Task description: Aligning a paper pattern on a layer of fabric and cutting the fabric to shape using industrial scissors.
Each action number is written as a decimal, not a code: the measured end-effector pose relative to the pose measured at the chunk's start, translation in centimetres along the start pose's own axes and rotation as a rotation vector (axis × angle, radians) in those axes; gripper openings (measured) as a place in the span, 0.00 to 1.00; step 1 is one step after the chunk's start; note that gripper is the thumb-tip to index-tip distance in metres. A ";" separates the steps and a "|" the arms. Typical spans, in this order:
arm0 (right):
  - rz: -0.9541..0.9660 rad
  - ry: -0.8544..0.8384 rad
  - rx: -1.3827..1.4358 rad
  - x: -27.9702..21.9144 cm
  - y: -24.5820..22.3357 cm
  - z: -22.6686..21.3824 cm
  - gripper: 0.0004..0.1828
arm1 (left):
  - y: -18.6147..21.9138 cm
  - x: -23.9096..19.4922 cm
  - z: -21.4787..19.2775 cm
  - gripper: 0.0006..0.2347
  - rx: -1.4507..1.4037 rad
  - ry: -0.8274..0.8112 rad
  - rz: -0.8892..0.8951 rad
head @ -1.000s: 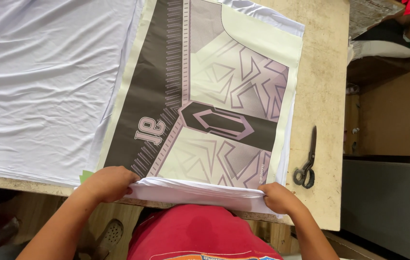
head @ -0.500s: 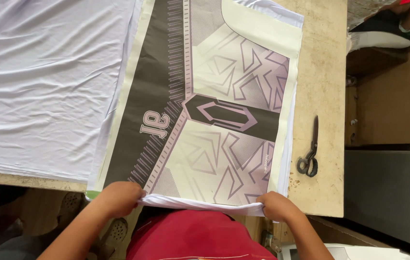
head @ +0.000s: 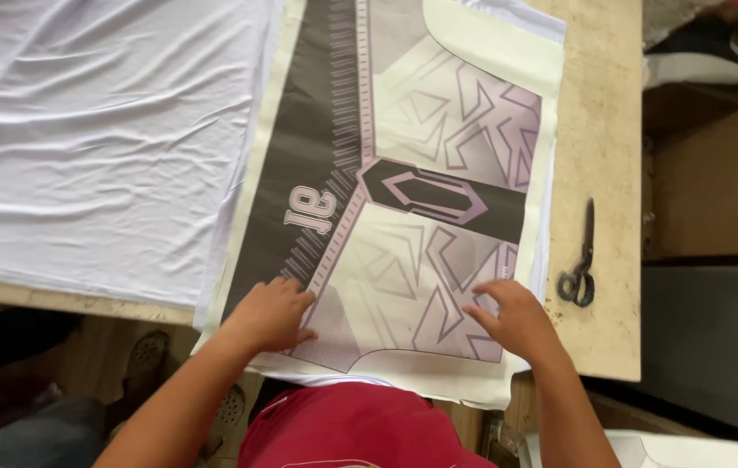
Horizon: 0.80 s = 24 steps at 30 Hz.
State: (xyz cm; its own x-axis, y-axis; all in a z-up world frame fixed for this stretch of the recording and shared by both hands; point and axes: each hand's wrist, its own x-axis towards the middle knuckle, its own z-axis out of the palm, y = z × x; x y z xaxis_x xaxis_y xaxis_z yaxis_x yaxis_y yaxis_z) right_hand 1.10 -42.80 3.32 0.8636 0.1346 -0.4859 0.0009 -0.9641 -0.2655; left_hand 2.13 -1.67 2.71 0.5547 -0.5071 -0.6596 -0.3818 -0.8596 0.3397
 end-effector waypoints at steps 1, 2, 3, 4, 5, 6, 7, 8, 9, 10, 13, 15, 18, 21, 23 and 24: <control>-0.147 0.264 0.001 1.5 0.9 2.0 0.23 | 0.1 0.7 1.0 0.26 0.068 0.140 -0.065; -0.299 0.530 0.006 3.2 1.8 3.8 0.23 | 0.3 1.4 2.0 0.26 0.137 0.282 -0.135; -0.326 0.531 0.003 3.8 1.5 5.0 0.23 | 0.6 1.7 3.0 0.26 0.129 0.295 -0.158; -0.199 0.504 -0.047 4.5 1.2 6.0 0.34 | 0.9 2.2 4.0 0.28 0.112 0.329 -0.197; -0.072 0.478 -0.096 5.2 0.9 7.0 0.44 | 1.1 2.8 4.8 0.29 0.095 0.363 -0.237; -0.100 0.478 -0.102 6.1 1.7 8.3 0.44 | 1.3 2.6 4.9 0.29 0.084 0.374 -0.261; -0.035 0.436 -0.054 7.1 2.5 9.5 0.47 | 1.6 2.5 4.9 0.29 0.056 0.382 -0.264; 0.039 0.391 -0.006 7.6 3.6 11.0 0.50 | 2.0 2.4 5.1 0.29 0.028 0.382 -0.259; 0.021 0.386 -0.011 7.8 3.2 11.1 0.50 | 2.0 2.0 5.0 0.29 0.019 0.387 -0.275; 0.027 0.411 0.008 7.5 3.0 11.3 0.49 | 2.1 1.8 4.9 0.29 0.013 0.401 -0.272; 0.022 0.441 0.028 7.0 2.7 11.3 0.48 | 2.3 2.0 5.2 0.29 0.004 0.420 -0.283; 0.022 0.453 0.028 6.9 2.8 11.2 0.47 | 2.5 2.3 5.3 0.30 0.006 0.426 -0.287; 0.019 0.458 0.049 7.0 2.9 11.3 0.46 | 2.6 2.1 5.4 0.29 0.005 0.456 -0.294; 0.032 0.441 0.043 7.1 3.1 11.5 0.47 | 2.4 2.2 5.7 0.28 0.010 0.455 -0.291; 0.023 0.451 0.027 7.3 3.3 11.8 0.48 | 2.3 2.5 5.8 0.28 0.004 0.441 -0.296; 0.030 0.453 0.029 7.2 3.2 11.7 0.48 | 2.2 2.6 5.8 0.28 0.008 0.439 -0.290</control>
State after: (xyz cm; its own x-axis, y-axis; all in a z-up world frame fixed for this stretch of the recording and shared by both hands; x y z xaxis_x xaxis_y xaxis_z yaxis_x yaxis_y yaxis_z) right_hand 1.46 -42.26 -10.76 0.9965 -0.0127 -0.0824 -0.0356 -0.9585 -0.2829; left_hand -1.60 -4.47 -2.16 0.8952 -0.2287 -0.3826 -0.1711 -0.9689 0.1789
